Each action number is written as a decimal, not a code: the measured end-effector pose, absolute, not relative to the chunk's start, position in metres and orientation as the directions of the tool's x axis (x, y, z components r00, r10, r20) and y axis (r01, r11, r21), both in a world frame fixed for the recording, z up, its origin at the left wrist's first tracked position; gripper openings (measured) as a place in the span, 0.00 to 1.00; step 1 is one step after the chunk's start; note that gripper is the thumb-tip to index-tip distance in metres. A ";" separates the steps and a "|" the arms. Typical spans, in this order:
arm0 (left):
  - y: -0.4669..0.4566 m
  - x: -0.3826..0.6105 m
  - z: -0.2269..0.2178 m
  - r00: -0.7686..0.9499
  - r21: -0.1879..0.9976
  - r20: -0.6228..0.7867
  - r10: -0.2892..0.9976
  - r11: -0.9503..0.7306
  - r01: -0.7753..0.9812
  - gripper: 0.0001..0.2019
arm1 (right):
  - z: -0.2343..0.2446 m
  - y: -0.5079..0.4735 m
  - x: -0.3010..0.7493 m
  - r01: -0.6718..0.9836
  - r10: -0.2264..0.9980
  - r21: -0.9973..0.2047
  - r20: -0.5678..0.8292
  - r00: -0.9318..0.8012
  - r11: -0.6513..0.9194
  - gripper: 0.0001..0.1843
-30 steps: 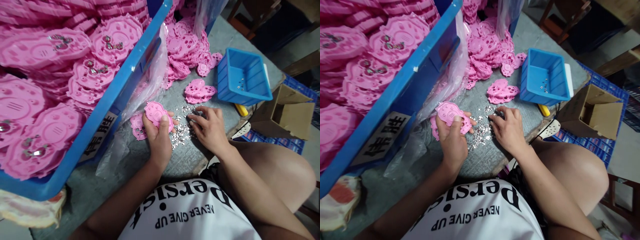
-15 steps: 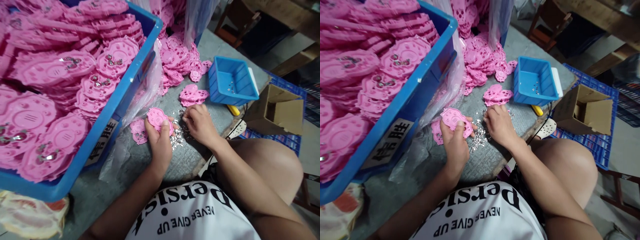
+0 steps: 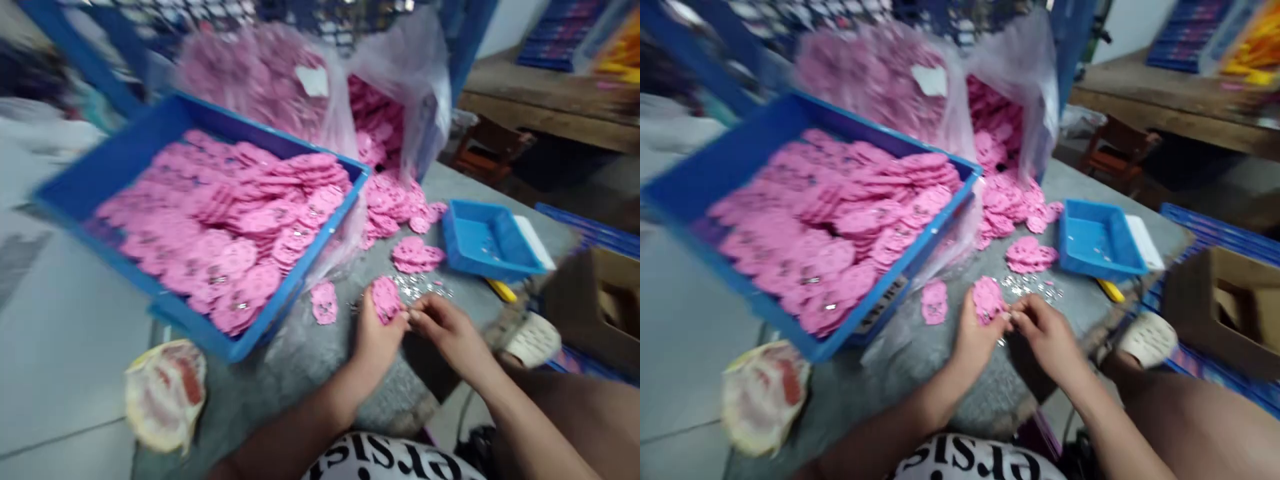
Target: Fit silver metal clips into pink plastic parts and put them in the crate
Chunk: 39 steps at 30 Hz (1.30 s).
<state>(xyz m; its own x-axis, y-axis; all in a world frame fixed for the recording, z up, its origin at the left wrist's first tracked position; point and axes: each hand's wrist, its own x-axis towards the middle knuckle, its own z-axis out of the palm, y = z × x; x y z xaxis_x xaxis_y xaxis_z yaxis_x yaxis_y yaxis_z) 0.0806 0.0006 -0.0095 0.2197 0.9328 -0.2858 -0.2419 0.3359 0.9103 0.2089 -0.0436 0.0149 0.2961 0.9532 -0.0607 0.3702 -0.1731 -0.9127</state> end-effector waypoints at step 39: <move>0.006 0.080 0.000 0.395 0.812 -0.120 0.911 0.319 -0.489 0.37 | 0.018 -0.040 0.203 0.217 0.919 -0.975 0.048 0.390 -0.041 0.15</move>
<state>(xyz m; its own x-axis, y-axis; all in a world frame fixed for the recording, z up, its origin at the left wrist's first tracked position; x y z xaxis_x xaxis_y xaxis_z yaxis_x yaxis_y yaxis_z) 0.0796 0.0061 0.0004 0.3951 0.9108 -0.1200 -0.4891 0.3191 0.8118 0.2035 -0.0403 0.0178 0.3902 0.9194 0.0483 0.2165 -0.0406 -0.9754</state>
